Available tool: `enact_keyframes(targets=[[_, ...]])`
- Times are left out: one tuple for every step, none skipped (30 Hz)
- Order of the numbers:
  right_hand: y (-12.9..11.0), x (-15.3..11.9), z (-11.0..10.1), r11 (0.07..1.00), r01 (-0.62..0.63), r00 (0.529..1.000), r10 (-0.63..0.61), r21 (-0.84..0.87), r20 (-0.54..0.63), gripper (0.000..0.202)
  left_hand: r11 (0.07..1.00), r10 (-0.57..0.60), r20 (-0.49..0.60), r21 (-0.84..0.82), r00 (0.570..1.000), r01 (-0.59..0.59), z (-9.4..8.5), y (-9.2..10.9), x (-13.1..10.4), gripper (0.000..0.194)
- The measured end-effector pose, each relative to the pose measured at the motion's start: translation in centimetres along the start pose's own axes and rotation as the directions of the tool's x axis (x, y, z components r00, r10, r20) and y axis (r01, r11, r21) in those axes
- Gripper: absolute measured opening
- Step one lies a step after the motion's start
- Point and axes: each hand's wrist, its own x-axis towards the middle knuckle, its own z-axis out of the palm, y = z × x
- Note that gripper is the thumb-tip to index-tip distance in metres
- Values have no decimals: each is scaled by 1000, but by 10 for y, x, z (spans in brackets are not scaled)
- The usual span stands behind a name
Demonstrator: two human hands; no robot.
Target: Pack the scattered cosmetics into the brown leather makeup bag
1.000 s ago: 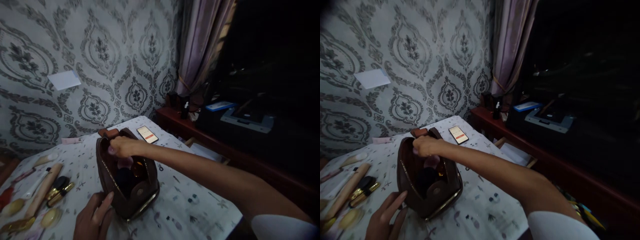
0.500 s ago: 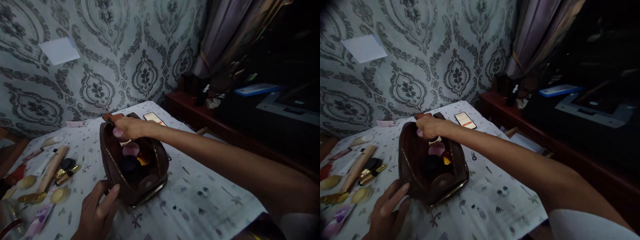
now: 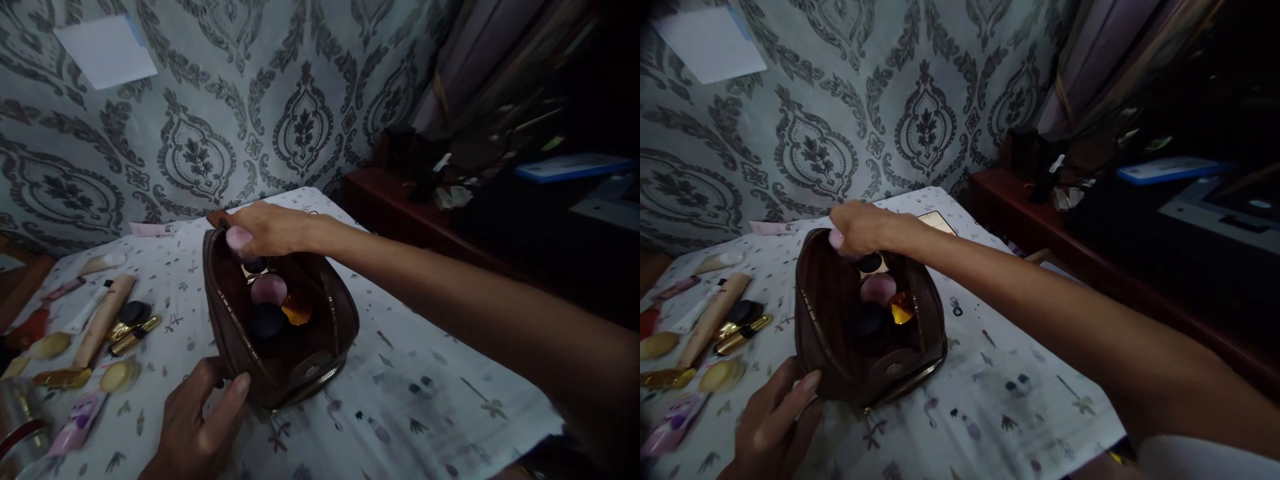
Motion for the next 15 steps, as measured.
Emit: enact_keyframes(targets=[[0, 0, -1, 1000, 9, 1000, -9, -13, -14, 26, 1000, -16, 10, -6, 1000, 16, 0, 1, 1, 62], [0, 1, -2, 1000, 10, 1000, -10, -22, -24, 23, 999, -39, 18, -10, 999, 39, -1, 1, 1, 54], [0, 1, -3, 1000, 0, 1000, 0, -26, -26, 21, 998, -57, 31, -14, 998, 57, -2, 2, 2, 48], [0, 2, -3, 999, -15, 999, 14, -29, -30, 21, 997, -70, 42, -19, 997, 71, -2, 3, 2, 44], [1, 3, -3, 999, -25, 999, 24, -34, -43, 22, 996, -82, 40, -23, 996, 83, -3, 3, 2, 42], [2, 4, -3, 999, -27, 998, 24, -46, -66, 24, 996, -90, 35, -26, 995, 91, -3, 3, 2, 42], [4, 5, -2, 998, -25, 995, 19, -60, -93, 26, 995, -91, 36, -35, 995, 92, -4, 3, 2, 43], [6, 7, -1, 997, -20, 993, 12, -75, -117, 28, 995, -88, 42, -47, 995, 90, -4, 2, 1, 46], [7, 9, 0, 996, -17, 992, 6, -87, -128, 29, 995, -81, 46, -52, 996, 83, -5, 1, -1, 48], [9, 10, 1, 996, -16, 992, 4, -91, -127, 29, 996, -73, 48, -46, 996, 75, -5, 0, -3, 50], [11, 11, 2, 996, -16, 993, 6, -87, -115, 28, 997, -60, 55, -34, 997, 62, -6, -1, -5, 52], [12, 12, 3, 997, -12, 995, 4, -75, -99, 27, 998, -52, 63, -17, 997, 53, -6, -2, -7, 52], [13, 12, 4, 998, -1, 997, -4, -55, -78, 25, 999, -52, 75, 3, 996, 52, -6, -3, -9, 51], [13, 12, 4, 1000, 8, 999, -9, -26, -52, 24, 998, -61, 79, 26, 995, 60, -6, -3, -11, 48], [13, 12, 4, 1000, 9, 1000, -9, 7, -25, 23, 996, -79, 71, 47, 994, 75, -4, -2, -12, 45]])
